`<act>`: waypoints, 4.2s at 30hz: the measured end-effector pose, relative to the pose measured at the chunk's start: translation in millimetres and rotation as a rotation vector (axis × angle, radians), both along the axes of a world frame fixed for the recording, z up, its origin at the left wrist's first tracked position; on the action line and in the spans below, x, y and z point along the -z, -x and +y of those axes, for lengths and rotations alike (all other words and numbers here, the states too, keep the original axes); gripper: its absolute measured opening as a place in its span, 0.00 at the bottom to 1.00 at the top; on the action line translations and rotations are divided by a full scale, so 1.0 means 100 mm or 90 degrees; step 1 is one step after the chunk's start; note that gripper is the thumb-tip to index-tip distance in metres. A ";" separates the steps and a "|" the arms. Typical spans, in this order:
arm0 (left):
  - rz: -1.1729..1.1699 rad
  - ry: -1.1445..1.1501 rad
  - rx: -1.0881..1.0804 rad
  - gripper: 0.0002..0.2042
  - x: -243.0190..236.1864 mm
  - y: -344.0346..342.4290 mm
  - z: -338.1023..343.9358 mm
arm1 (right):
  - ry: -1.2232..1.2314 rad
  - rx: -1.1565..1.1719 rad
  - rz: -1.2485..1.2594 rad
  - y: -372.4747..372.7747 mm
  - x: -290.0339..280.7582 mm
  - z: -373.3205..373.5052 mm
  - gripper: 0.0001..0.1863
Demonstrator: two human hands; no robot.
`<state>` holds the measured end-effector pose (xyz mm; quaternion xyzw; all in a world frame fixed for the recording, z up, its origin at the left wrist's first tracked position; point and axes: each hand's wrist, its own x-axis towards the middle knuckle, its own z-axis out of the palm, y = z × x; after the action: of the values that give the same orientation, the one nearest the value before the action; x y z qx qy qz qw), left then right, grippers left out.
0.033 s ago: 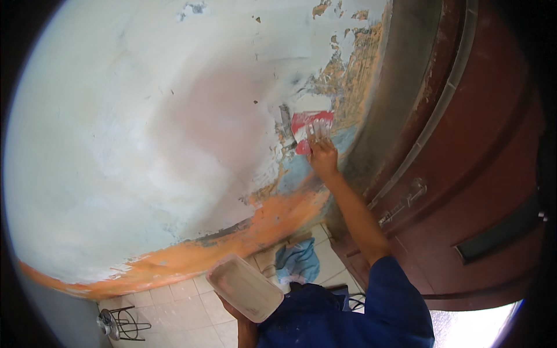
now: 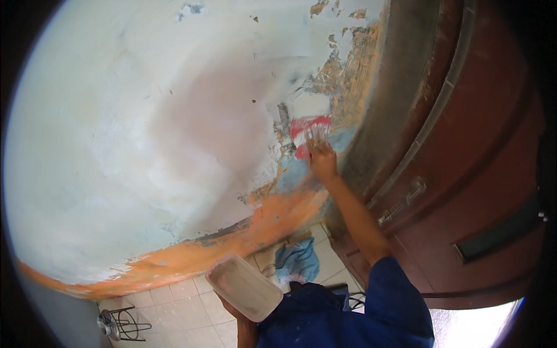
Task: The person applies white plaster to a textured orange wall using a putty knife and then scrapes the excess off into a plastic container.
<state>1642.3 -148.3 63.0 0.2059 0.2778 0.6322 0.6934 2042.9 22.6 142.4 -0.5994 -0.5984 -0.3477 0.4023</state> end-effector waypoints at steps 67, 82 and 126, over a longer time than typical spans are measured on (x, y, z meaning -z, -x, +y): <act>0.152 -0.166 -0.145 0.23 0.04 0.24 0.01 | 0.045 -0.073 -0.081 0.50 0.34 -0.03 0.34; 0.107 -0.077 -0.103 0.24 0.01 0.29 -0.01 | -0.183 -0.132 0.126 0.62 -0.79 -0.48 0.19; 0.096 -0.067 -0.127 0.21 -0.28 0.30 0.05 | 0.087 -0.156 -0.046 0.71 0.51 -0.50 0.22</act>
<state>1612.8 -143.5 90.9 0.2605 0.3144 0.6943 0.5927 1972.0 -27.6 91.4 -0.5351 -0.7031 -0.2759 0.3783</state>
